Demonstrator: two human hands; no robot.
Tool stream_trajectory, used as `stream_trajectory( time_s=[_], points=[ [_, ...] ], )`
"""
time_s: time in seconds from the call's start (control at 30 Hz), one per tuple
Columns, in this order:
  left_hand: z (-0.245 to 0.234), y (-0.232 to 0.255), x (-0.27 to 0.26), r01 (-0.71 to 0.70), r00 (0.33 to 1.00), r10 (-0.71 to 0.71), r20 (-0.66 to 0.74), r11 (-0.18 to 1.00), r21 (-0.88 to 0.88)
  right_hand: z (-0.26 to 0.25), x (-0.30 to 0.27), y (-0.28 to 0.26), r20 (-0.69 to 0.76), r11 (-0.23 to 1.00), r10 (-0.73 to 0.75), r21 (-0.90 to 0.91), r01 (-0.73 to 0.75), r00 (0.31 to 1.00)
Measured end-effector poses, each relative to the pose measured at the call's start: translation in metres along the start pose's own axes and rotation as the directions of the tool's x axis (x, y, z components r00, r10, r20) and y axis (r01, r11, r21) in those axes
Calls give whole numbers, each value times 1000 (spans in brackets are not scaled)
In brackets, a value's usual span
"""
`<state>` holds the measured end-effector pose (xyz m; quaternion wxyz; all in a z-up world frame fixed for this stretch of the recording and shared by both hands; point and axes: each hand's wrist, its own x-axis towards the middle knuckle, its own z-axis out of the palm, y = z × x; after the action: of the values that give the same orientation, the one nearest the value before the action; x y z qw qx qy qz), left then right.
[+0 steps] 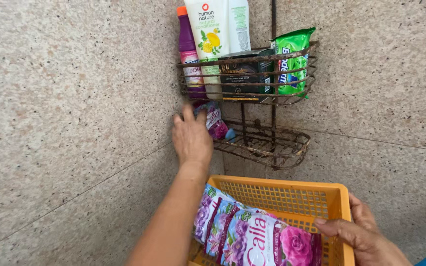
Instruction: The person cuts open small sachets of Calla floral fresh using green-handled scissors and places them into a wall-mounted wire caddy in a bathroom. The person repeatedly picks sachets from a yellow basket, cuts them, and arranges them in the caddy alongside other toiletries.
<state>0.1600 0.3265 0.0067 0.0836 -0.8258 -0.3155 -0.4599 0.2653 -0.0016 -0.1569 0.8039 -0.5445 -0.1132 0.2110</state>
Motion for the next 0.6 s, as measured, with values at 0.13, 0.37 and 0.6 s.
stream_trajectory(
  time_s=[0.13, 0.37, 0.6],
  points=[
    [-34, -7, -12, -14, 992, 26, 120, 995, -103, -2, -6, -7, 18, 999, -27, -47, 28, 999],
    [-103, -29, -68, 176, 824, -18, 566, 958, -226, -10, -22, -64, -25, 982, 70, -174, -73, 997],
    [-128, -39, -103, 744, 457, 63, 887, 521, -420, 9, -60, -104, 106, 990, 127, -74, -119, 986]
  ],
)
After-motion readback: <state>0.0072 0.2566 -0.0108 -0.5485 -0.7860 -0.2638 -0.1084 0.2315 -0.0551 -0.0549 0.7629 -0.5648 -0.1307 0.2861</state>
